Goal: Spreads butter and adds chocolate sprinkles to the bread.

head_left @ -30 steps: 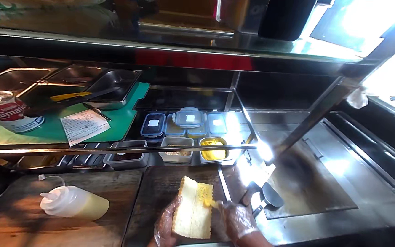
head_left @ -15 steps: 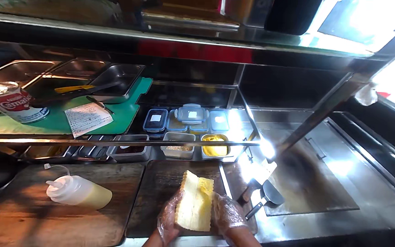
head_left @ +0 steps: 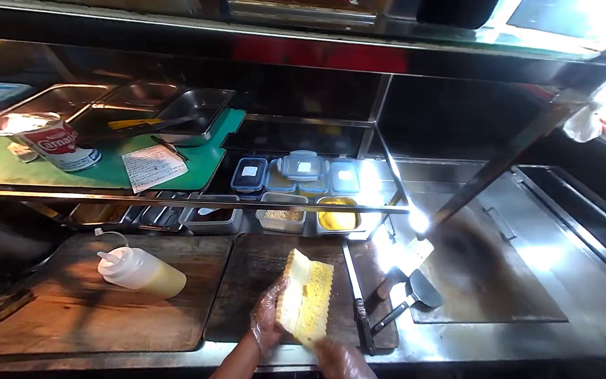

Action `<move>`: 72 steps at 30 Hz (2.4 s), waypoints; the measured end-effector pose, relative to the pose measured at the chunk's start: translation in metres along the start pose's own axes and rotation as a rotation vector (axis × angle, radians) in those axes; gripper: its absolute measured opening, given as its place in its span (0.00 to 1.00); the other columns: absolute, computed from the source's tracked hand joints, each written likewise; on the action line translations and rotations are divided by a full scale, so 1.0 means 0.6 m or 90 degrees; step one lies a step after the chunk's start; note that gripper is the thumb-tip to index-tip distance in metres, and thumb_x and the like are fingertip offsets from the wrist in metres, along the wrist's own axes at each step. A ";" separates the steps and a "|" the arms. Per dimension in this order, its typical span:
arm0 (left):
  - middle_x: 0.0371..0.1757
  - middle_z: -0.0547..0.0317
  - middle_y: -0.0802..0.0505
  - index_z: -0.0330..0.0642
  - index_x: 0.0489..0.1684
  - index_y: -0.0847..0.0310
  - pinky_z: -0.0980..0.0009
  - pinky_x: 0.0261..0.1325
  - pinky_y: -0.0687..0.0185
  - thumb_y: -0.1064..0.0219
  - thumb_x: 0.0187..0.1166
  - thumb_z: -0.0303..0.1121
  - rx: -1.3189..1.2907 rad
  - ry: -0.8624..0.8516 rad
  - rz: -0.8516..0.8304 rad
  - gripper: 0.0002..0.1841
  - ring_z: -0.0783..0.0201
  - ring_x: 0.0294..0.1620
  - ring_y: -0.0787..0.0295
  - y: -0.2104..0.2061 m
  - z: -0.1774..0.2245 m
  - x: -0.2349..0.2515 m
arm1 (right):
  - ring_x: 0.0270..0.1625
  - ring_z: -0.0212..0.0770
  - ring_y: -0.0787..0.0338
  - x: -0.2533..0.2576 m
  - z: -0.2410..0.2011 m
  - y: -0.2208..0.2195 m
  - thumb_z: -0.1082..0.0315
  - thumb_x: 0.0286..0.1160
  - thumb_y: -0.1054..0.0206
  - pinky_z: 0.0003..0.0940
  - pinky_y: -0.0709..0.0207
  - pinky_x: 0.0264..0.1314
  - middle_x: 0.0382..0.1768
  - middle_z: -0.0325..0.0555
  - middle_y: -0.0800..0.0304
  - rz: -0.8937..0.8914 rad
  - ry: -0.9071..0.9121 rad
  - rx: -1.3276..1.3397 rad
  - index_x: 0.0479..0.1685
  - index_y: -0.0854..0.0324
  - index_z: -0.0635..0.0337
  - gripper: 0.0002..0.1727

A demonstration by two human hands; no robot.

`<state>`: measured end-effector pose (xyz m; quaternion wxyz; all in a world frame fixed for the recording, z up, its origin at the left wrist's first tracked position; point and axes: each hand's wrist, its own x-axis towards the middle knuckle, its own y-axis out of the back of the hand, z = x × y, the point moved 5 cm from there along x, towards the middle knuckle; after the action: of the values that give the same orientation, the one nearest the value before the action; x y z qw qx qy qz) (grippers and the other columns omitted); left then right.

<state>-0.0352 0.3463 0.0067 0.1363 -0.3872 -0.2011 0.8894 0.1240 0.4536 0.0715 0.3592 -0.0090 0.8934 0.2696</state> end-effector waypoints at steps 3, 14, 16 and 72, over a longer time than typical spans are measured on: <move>0.57 0.43 0.07 0.40 0.73 0.23 0.48 0.57 0.10 0.48 0.92 0.42 -0.020 -0.014 0.002 0.21 0.50 0.55 0.07 0.004 -0.007 -0.005 | 0.38 0.41 0.14 0.027 0.048 0.015 0.67 0.86 0.41 0.41 0.19 0.47 0.39 0.49 0.12 0.040 -0.083 0.338 0.68 0.19 0.63 0.18; 0.58 0.43 0.08 0.36 0.70 0.22 0.50 0.59 0.11 0.46 0.90 0.37 -0.072 -0.067 0.026 0.19 0.51 0.57 0.08 0.018 -0.024 -0.027 | 0.73 0.54 0.15 0.092 -0.003 0.070 0.59 0.84 0.44 0.59 0.23 0.74 0.69 0.53 0.14 0.040 0.063 -0.289 0.76 0.21 0.49 0.23; 0.58 0.43 0.08 0.37 0.70 0.21 0.51 0.60 0.11 0.45 0.90 0.37 -0.067 -0.068 0.031 0.19 0.52 0.57 0.08 0.019 -0.025 -0.027 | 0.72 0.54 0.14 0.049 0.003 0.051 0.57 0.87 0.48 0.60 0.23 0.74 0.67 0.52 0.12 -0.011 0.107 -0.294 0.74 0.19 0.47 0.22; 0.59 0.44 0.08 0.36 0.72 0.22 0.53 0.59 0.11 0.46 0.89 0.35 -0.032 -0.078 0.044 0.19 0.54 0.58 0.08 0.009 -0.028 -0.023 | 0.68 0.55 0.10 0.012 0.073 0.035 0.58 0.89 0.49 0.59 0.19 0.71 0.64 0.53 0.09 0.092 0.087 -0.181 0.76 0.19 0.43 0.23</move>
<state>-0.0139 0.3400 0.0024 0.0831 -0.3418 -0.2181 0.9103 0.1420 0.4939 0.0504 0.2720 -0.0135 0.8671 0.4170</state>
